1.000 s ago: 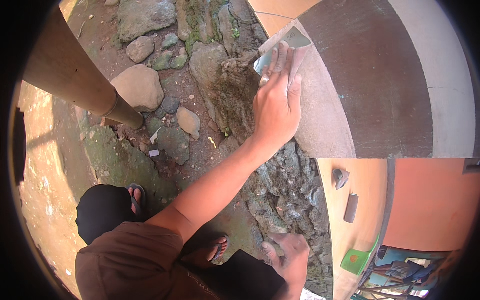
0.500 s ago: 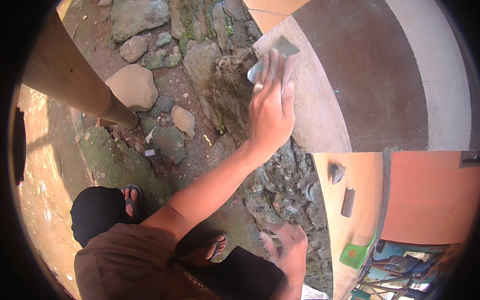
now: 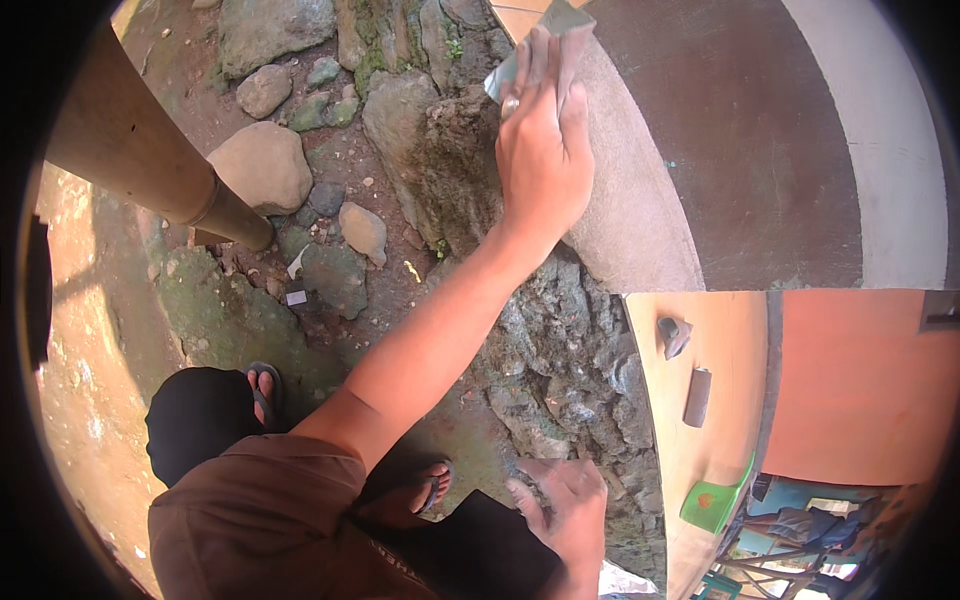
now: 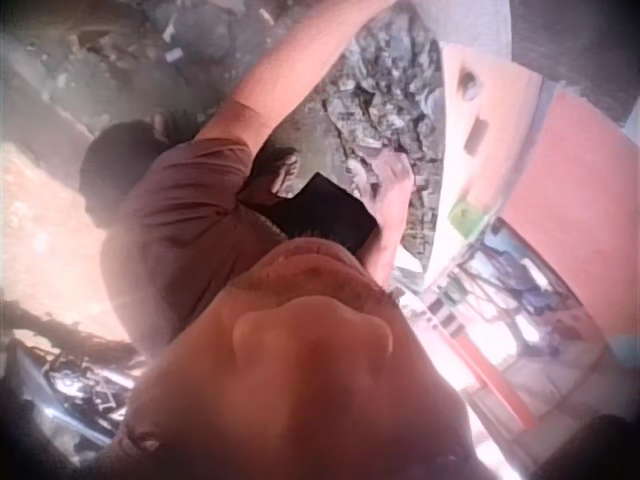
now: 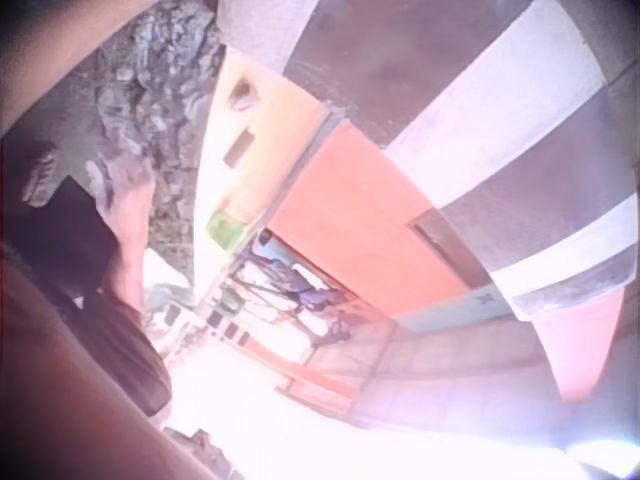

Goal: The person smooths a freshly poured concrete edge using a sanding block and a trowel. They repeatedly rub the surface and scrape excess material to refine the edge.

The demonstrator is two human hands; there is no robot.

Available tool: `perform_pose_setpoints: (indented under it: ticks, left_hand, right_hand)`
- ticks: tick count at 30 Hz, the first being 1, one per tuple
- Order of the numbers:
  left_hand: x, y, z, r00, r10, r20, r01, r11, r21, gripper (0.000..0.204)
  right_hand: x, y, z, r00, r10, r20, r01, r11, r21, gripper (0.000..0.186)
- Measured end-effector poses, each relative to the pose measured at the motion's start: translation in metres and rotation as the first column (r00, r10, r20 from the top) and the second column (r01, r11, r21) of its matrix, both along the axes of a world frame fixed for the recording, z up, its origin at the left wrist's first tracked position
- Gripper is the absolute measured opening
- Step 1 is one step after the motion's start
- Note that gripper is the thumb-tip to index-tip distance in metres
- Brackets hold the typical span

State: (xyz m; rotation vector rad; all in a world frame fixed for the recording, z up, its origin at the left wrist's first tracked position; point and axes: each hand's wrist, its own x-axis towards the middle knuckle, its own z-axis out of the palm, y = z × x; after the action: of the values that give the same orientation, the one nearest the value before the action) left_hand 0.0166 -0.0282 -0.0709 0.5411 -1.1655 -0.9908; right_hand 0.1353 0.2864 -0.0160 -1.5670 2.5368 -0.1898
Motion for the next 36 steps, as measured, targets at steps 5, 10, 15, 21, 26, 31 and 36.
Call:
perform_pose_setpoints:
  ticks: [5,10,15,21,26,31,36]
  left_hand:
    - [-0.002,0.026,-0.013,0.998,-0.008,0.057,0.008,1.000,-0.002,0.048]
    - [0.005,0.068,-0.045,0.987,-0.136,0.089,0.134,0.991,0.019,0.048]
    - [0.016,-0.020,0.021,0.931,-0.362,0.036,0.338,0.898,0.282,0.050]
    - [0.012,0.134,-0.055,0.974,-0.207,0.091,0.206,0.978,0.020,0.049]
    - [-0.004,0.089,-0.042,0.992,-0.101,0.076,0.105,0.993,-0.048,0.049]
    - [-0.005,-0.007,0.003,0.999,-0.032,-0.029,0.034,0.995,0.091,0.052]
    - [0.004,0.131,-0.056,0.976,-0.213,0.041,0.209,0.973,0.100,0.049]
  right_hand:
    - [0.001,0.006,0.001,0.998,-0.038,0.045,0.039,0.999,-0.004,0.024]
    - [-0.006,0.006,-0.001,0.991,-0.118,-0.062,0.119,0.993,0.001,0.025]
    - [0.008,0.009,0.000,0.999,-0.005,0.048,0.008,0.998,-0.057,0.027]
    - [-0.011,0.010,-0.007,0.992,-0.106,-0.065,0.108,0.994,0.015,0.025]
    - [0.001,-0.004,0.000,1.000,-0.010,-0.012,0.010,1.000,-0.005,0.025]
    - [0.007,0.009,0.000,0.999,-0.008,0.032,0.009,1.000,-0.022,0.025]
    - [-0.009,0.005,-0.003,0.993,-0.093,-0.066,0.096,0.994,0.043,0.024]
